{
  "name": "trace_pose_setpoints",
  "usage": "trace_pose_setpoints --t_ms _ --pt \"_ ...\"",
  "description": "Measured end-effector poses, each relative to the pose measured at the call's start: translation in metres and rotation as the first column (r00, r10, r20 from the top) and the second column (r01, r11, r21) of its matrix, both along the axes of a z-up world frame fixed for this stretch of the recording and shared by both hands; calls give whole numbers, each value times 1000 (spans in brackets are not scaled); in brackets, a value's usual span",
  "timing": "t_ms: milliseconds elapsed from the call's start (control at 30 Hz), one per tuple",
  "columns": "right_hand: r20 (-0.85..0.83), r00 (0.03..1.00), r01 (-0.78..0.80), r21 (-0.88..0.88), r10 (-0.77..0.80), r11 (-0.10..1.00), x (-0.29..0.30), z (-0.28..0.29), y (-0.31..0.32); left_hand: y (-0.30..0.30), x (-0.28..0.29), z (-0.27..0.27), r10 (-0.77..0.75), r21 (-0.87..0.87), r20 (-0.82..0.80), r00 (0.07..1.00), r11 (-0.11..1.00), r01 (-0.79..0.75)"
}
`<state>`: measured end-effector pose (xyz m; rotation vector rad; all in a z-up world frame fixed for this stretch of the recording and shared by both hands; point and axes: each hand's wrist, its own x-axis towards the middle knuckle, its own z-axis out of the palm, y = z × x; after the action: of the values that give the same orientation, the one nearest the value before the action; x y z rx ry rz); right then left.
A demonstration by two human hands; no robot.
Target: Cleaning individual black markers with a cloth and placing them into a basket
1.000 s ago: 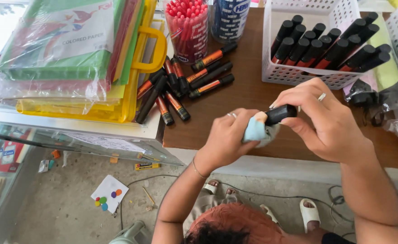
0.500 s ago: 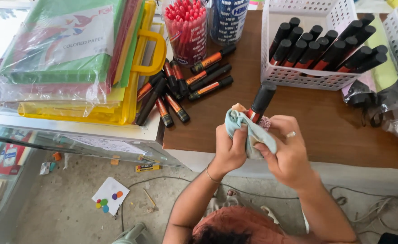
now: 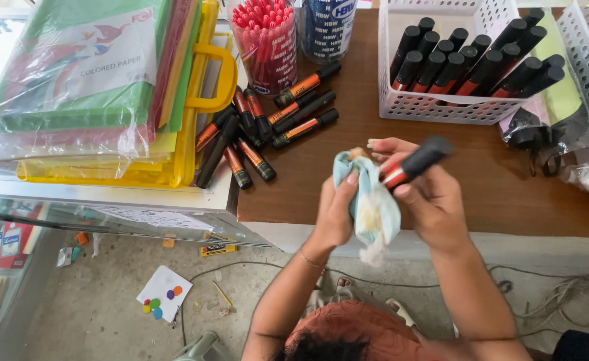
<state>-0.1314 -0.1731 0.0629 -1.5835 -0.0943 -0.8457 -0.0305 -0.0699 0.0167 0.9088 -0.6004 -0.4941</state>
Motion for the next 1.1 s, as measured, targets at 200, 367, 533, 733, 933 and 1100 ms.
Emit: trace_pose_setpoints --t_ms 200,367,533,733,933,1100 --pt "-53 996 73 77 -69 994 -13 -43 -21 12 24 36 178 -171 290 940 976 -132" --pt "-103 995 9 135 5 991 -10 -62 -10 -4 12 43 -17 -38 522 853 998 43" --pt "-55 996 78 152 -70 985 -13 -61 5 -7 20 30 -230 -61 347 909 962 267" --pt "37 977 -188 620 211 762 -29 -48 18 -9 45 -19 -460 -210 228 858 837 505" --pt "113 888 -366 762 446 534 -28 -32 24 3 19 3 -619 -506 -108 778 708 493" --pt "83 888 -343 774 452 532 -18 -14 33 -7 38 -40 -581 -334 192 791 719 609"
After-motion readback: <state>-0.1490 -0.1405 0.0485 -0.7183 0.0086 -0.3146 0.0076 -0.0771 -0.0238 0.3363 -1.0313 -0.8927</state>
